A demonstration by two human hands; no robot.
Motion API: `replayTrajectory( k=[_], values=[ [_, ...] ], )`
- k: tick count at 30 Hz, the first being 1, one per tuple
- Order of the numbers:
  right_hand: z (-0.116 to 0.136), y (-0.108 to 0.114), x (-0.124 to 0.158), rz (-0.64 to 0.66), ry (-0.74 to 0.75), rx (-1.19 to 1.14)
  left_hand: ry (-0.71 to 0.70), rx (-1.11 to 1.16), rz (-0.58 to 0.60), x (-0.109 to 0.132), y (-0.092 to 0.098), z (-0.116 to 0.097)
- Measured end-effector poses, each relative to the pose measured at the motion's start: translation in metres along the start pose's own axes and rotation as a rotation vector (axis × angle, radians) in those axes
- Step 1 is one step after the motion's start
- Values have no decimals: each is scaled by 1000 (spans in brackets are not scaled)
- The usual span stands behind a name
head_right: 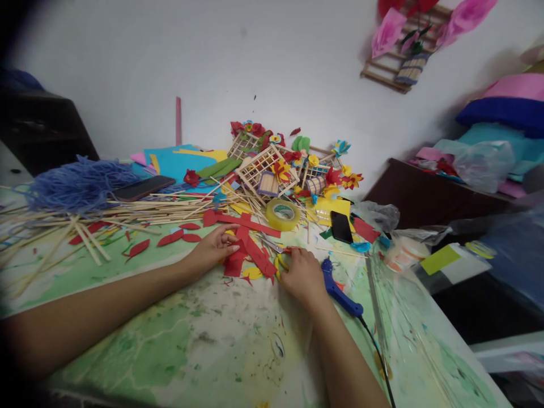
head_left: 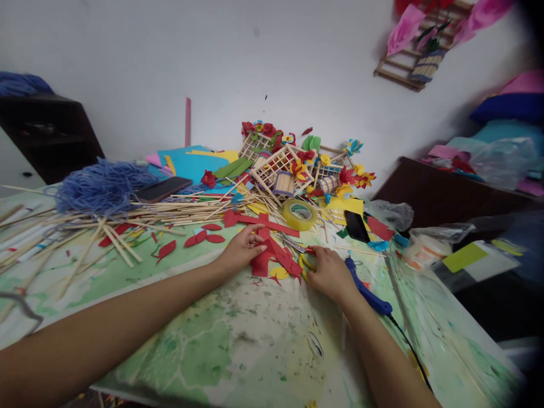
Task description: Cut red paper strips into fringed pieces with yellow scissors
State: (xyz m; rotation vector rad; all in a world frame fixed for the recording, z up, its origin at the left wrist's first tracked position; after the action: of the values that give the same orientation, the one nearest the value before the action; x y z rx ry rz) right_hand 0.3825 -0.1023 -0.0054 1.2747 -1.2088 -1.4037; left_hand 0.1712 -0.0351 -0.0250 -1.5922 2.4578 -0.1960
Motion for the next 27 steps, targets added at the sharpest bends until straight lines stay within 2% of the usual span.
replayTrajectory(
  k=[8, 12, 15, 18, 22, 25, 27],
  values=[
    [-2, 3, -1, -36, -24, -6, 12, -21, -14, 0, 4, 2],
    [-3, 15, 0, -147, -40, -35, 13, 43, -66, 0, 6, -1],
    [-7, 21, 0, -216, -123, -118, 6, 113, -82, -1, 9, -1],
    [-7, 19, 1, -209, -183, -236, 8, 206, -55, -3, 9, 1],
    [13, 15, 6, -179, -20, -325, 17, 264, -47, -2, 9, 1],
    [30, 17, 12, -143, 118, -238, 32, 277, -47, -1, 7, -2],
    [37, 21, 15, -143, 157, -174, 36, 276, -41, -1, 5, -4]
  ],
)
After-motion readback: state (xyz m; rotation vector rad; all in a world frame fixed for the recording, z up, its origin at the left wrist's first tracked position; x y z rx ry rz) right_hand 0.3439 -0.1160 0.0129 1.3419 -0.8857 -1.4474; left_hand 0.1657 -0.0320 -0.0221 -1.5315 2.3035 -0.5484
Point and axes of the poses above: each hand's wrist, its own x-axis away from the middle knuckle, its own y-axis out of the back of the hand, z = x × y, the point moved 5 cm from there along -x, towards the middle knuckle, and after that the axes turned 7 degrees about x, right-handed, at the moved point
